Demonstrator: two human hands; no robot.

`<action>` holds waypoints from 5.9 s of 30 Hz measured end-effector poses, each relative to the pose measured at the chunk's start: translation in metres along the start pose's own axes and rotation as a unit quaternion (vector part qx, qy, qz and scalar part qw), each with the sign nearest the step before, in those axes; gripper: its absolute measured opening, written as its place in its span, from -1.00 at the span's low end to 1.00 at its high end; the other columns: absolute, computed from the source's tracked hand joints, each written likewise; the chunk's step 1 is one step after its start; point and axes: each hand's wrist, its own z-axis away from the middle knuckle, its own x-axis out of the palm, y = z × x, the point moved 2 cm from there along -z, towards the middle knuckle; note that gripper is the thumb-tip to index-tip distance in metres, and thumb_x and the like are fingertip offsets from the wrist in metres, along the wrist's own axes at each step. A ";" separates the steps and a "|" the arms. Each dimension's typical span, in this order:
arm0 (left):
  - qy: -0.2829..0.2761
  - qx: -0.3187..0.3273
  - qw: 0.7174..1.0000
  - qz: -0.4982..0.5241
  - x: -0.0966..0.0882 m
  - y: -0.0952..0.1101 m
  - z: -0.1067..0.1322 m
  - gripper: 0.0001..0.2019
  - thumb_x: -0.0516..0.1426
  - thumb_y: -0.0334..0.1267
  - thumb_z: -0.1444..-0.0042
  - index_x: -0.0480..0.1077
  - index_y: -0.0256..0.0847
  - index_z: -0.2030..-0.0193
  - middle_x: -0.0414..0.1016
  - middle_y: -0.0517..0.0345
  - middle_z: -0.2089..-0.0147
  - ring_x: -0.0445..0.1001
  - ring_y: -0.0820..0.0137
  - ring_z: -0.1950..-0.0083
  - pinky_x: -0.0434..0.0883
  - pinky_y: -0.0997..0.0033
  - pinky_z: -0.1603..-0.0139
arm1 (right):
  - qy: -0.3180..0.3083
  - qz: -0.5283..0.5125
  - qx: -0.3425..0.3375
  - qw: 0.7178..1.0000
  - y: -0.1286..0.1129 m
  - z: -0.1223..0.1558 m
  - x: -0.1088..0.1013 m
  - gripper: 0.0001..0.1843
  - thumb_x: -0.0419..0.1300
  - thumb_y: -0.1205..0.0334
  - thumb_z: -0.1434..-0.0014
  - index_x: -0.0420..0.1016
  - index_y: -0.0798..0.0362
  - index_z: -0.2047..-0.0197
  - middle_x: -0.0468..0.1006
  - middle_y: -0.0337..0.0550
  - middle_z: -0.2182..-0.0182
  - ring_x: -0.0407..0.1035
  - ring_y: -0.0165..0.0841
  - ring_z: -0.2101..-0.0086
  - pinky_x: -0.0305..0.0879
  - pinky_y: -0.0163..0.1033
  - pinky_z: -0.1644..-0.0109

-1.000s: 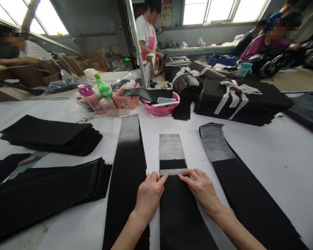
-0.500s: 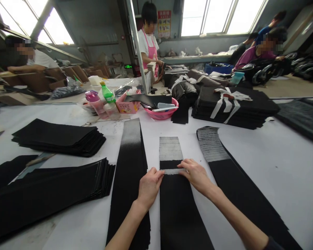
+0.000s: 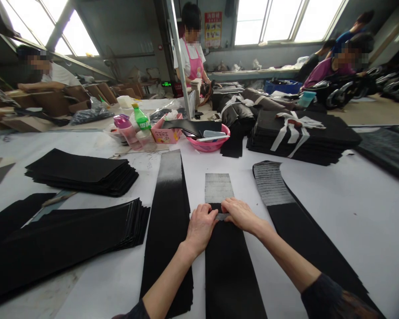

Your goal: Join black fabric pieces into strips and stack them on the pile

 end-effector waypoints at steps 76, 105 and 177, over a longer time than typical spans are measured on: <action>-0.048 0.191 0.970 -0.146 0.006 0.017 0.006 -0.54 0.05 -0.45 -0.24 0.18 -0.12 -0.27 0.35 -0.02 0.03 0.33 0.19 -0.08 0.35 0.15 -0.07 | 0.103 0.015 -0.166 0.981 0.035 0.041 0.014 -0.80 0.06 0.23 -0.34 0.45 0.04 0.30 0.50 -0.18 0.28 0.29 -0.33 0.20 0.15 -0.21 0.03; -0.047 0.212 0.957 -0.190 0.005 0.024 0.006 -0.48 0.08 -0.45 -0.21 0.15 -0.09 -0.29 0.34 -0.01 0.03 0.31 0.16 -0.08 0.36 0.10 -0.05 | 0.072 -0.089 -0.176 0.978 0.054 0.064 0.012 -0.74 0.03 0.25 -0.35 0.51 -0.05 0.01 0.48 -0.15 0.09 0.33 -0.34 0.04 0.30 -0.22 -0.04; 0.004 0.276 0.957 0.088 -0.003 -0.048 0.013 -0.75 -0.01 -0.44 -0.30 0.36 -0.29 -0.06 0.46 -0.04 -0.08 0.34 0.29 -0.24 0.45 0.22 -0.18 | 0.078 0.040 -0.146 0.985 0.000 0.039 0.013 -0.54 0.05 0.38 -0.32 0.30 -0.26 -0.21 0.36 -0.21 0.28 0.25 -0.36 0.26 0.17 -0.20 0.09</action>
